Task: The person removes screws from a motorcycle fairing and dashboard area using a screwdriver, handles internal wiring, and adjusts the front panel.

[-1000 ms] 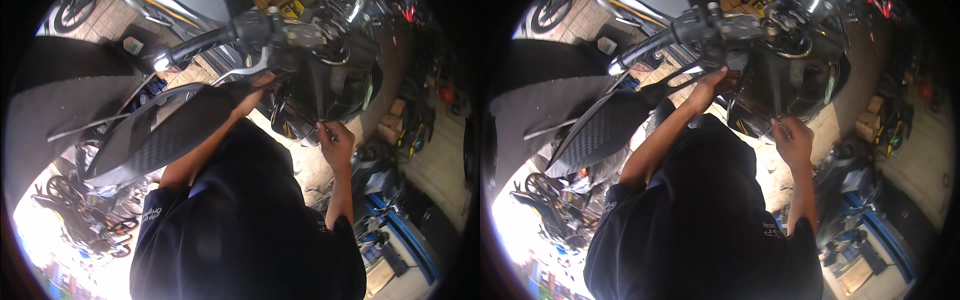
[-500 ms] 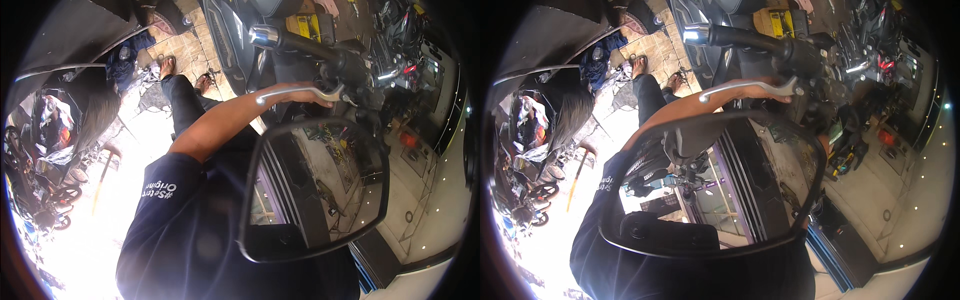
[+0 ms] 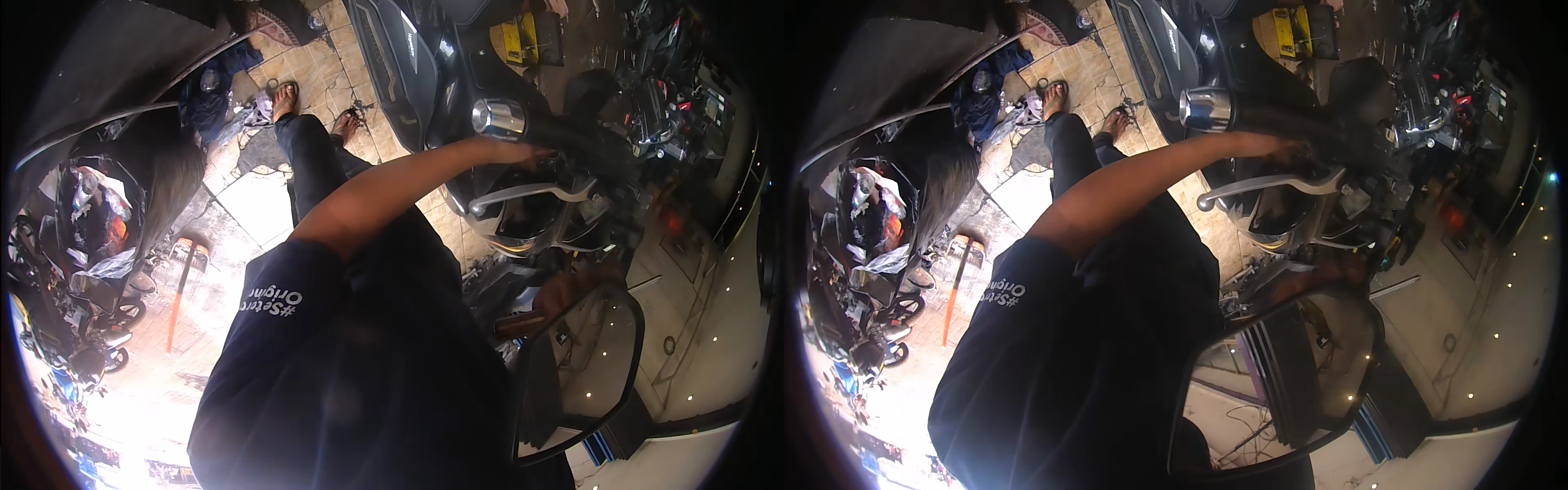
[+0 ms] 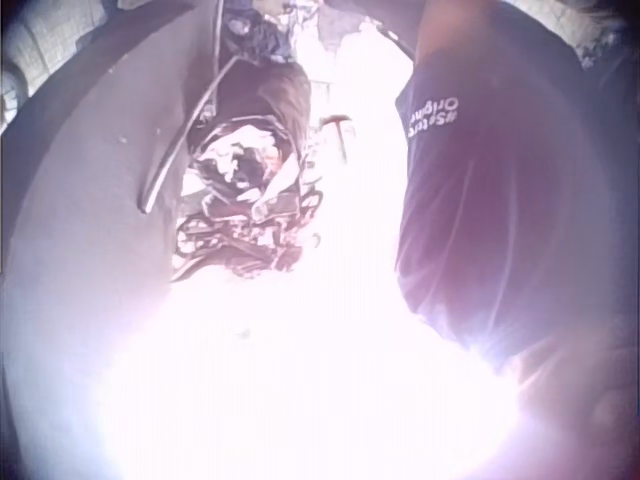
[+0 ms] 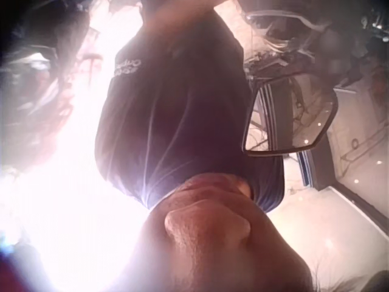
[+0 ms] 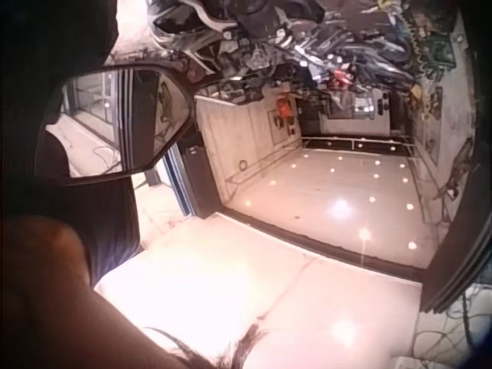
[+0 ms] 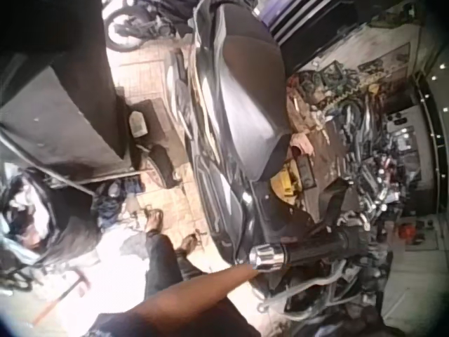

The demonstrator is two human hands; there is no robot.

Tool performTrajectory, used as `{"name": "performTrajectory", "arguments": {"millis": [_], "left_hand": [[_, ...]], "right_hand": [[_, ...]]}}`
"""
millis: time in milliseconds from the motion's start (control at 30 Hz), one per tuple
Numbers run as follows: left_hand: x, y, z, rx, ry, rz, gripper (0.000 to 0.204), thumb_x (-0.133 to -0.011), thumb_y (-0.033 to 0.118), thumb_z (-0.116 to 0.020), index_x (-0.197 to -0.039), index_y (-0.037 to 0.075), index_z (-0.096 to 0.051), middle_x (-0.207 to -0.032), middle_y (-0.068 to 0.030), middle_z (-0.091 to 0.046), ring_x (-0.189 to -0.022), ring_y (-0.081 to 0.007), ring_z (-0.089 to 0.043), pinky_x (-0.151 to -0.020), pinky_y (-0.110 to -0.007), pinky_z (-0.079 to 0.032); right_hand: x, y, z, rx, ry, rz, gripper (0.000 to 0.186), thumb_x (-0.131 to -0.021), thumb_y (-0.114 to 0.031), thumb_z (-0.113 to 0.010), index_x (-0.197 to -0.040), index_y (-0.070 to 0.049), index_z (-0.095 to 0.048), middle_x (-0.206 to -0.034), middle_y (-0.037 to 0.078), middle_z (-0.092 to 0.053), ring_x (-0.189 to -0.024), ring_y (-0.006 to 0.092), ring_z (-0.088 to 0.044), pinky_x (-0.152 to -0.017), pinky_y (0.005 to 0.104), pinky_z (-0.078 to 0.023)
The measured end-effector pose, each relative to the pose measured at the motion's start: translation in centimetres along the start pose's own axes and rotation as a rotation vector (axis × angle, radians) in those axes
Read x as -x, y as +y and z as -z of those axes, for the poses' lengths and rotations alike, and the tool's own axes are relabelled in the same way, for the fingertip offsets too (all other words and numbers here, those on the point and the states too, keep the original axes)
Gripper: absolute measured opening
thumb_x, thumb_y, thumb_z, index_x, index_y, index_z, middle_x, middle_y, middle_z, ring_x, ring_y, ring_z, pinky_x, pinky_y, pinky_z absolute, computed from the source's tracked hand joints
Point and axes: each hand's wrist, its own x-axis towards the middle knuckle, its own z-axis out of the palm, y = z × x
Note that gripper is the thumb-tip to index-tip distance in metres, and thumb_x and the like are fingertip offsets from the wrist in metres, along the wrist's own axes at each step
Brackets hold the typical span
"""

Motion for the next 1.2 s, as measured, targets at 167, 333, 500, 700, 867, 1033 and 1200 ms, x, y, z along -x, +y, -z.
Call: {"name": "performTrajectory", "arguments": {"millis": [167,333,500,700,867,1033,1200], "left_hand": [[3.8,1.2,3.8,-0.037,0.318,0.315,0.032,-0.092,0.035,-0.066,-0.102,0.006,-0.073,-0.094,-0.0106,-0.073,-0.090,-0.0215,-0.068,-0.083,-0.034,-0.052],[6.1,1.9,4.7,-0.072,0.255,0.355,0.036,-0.094,0.034,-0.065,-0.105,0.001,-0.069,-0.097,-0.0091,-0.070,-0.089,-0.0185,-0.064,-0.083,-0.032,-0.051],[8.1,0.8,4.8,-0.128,0.231,0.420,0.030,-0.092,0.029,-0.067,-0.103,0.002,-0.069,-0.094,-0.0064,-0.070,-0.087,-0.0154,-0.064,-0.080,-0.031,-0.050],[8.9,0.5,4.6,-0.184,0.181,0.491,0.031,-0.093,0.028,-0.068,-0.106,0.000,-0.068,-0.094,-0.0090,-0.071,-0.089,-0.0157,-0.066,-0.080,-0.031,-0.050],[8.3,2.3,4.6,-0.266,0.089,0.496,0.029,-0.094,0.025,-0.066,-0.107,-0.002,-0.067,-0.096,-0.0105,-0.072,-0.091,-0.0169,-0.067,-0.082,-0.032,-0.051],[7.8,2.1,4.7,-0.188,0.053,0.469,0.034,-0.093,0.029,-0.068,-0.108,-0.001,-0.067,-0.096,-0.0113,-0.071,-0.091,-0.0185,-0.067,-0.082,-0.032,-0.052],[5.1,4.8,4.0,-0.227,-0.088,0.520,0.033,-0.093,0.025,-0.068,-0.115,0.001,-0.065,-0.102,-0.0083,-0.070,-0.092,-0.0144,-0.065,-0.081,-0.029,-0.052]], "right_hand": [[1.5,0.2,0.6,-0.069,0.052,0.055,0.023,-0.099,-0.026,-0.051,-0.101,-0.004,-0.055,-0.089,0.012,-0.064,-0.051,0.0119,-0.054,-0.047,0.0261,-0.047],[2.7,-0.4,-0.9,0.018,0.134,0.166,0.026,-0.101,-0.031,-0.051,-0.098,-0.006,-0.052,-0.082,0.010,-0.062,-0.047,0.0122,-0.051,-0.043,0.0267,-0.046],[4.8,-2.7,-1.0,0.120,0.281,0.311,0.032,-0.094,-0.035,-0.066,-0.088,-0.010,-0.048,-0.068,0.004,-0.055,-0.035,0.0093,-0.039,-0.030,0.0250,-0.034],[5.9,-3.8,-0.5,0.052,0.370,0.539,0.041,-0.093,-0.044,-0.067,-0.084,-0.010,-0.046,-0.055,0.001,-0.049,-0.032,0.0071,-0.035,-0.030,0.0230,-0.033],[7.8,-5.9,1.4,0.175,0.384,0.586,0.047,-0.099,-0.046,-0.057,-0.096,0.001,-0.054,-0.056,0.003,-0.050,-0.032,0.0080,-0.035,-0.030,0.0224,-0.033],[7.1,-5.8,1.0,0.149,0.592,0.679,0.058,-0.102,-0.044,-0.051,-0.111,0.012,-0.057,-0.083,0.015,-0.067,-0.032,0.0087,-0.036,-0.032,0.0201,-0.032],[8.2,-7.7,3.0,0.289,0.391,0.580,0.054,-0.104,-0.043,-0.048,-0.107,0.011,-0.056,-0.078,0.013,-0.062,-0.032,0.0076,-0.035,-0.029,0.0217,-0.036]]}}
